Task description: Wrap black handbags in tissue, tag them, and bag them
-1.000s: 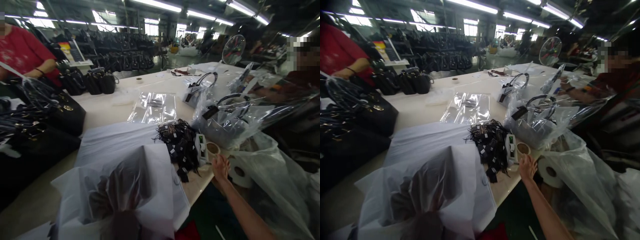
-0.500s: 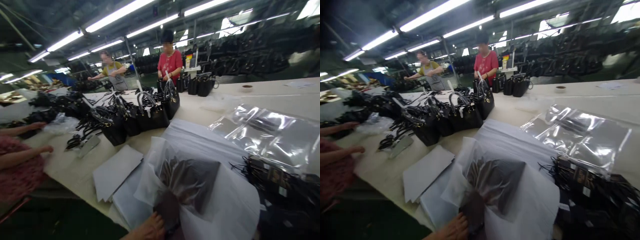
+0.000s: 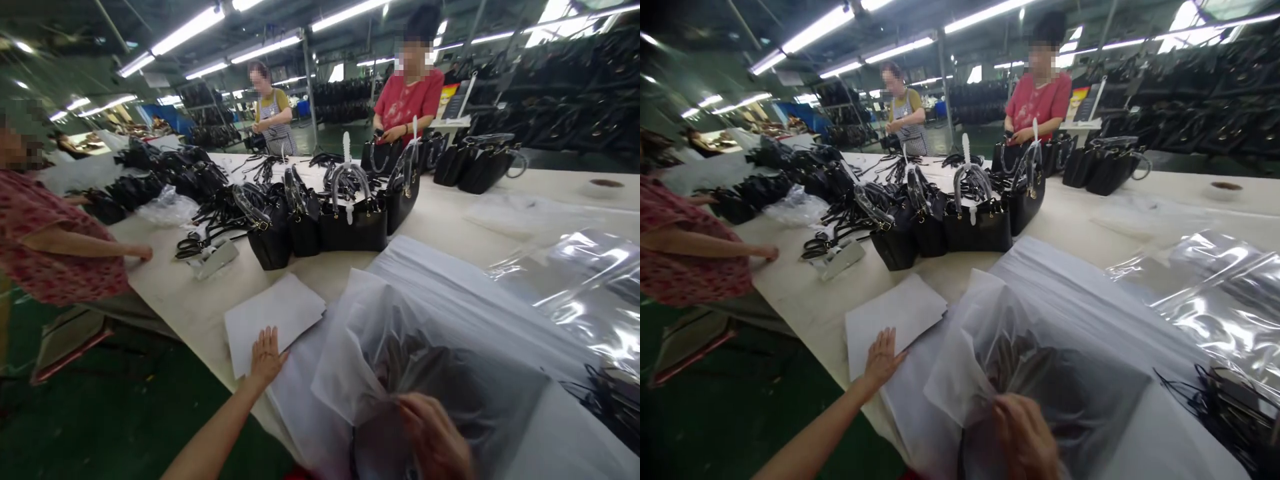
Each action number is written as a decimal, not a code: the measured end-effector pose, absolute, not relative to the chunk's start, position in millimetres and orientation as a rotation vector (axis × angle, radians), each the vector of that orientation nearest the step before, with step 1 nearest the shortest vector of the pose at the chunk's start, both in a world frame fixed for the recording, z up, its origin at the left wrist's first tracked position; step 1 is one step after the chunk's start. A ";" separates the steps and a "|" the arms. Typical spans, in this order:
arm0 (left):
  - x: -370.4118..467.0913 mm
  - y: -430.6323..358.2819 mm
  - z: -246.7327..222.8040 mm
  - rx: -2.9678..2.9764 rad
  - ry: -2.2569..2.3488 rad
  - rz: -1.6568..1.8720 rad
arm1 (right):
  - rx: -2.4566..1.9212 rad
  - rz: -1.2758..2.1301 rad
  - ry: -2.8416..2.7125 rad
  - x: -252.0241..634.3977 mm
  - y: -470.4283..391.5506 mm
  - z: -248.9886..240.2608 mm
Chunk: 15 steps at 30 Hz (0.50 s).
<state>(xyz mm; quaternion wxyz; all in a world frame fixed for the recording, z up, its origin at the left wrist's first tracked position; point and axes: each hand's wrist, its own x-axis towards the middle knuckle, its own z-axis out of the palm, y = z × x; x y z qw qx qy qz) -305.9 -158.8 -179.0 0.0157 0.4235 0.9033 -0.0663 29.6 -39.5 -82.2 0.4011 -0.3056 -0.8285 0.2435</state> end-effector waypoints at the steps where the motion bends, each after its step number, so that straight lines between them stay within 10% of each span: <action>1: -310.3 -157.4 -179.6 1.306 2.798 -0.210 | -0.687 0.612 -2.185 2.7 -43.3 -83.6; 15: -354.2 -195.9 -203.5 1.848 2.711 0.156 | -0.152 0.005 -3.092 -223.5 5.2 -181.1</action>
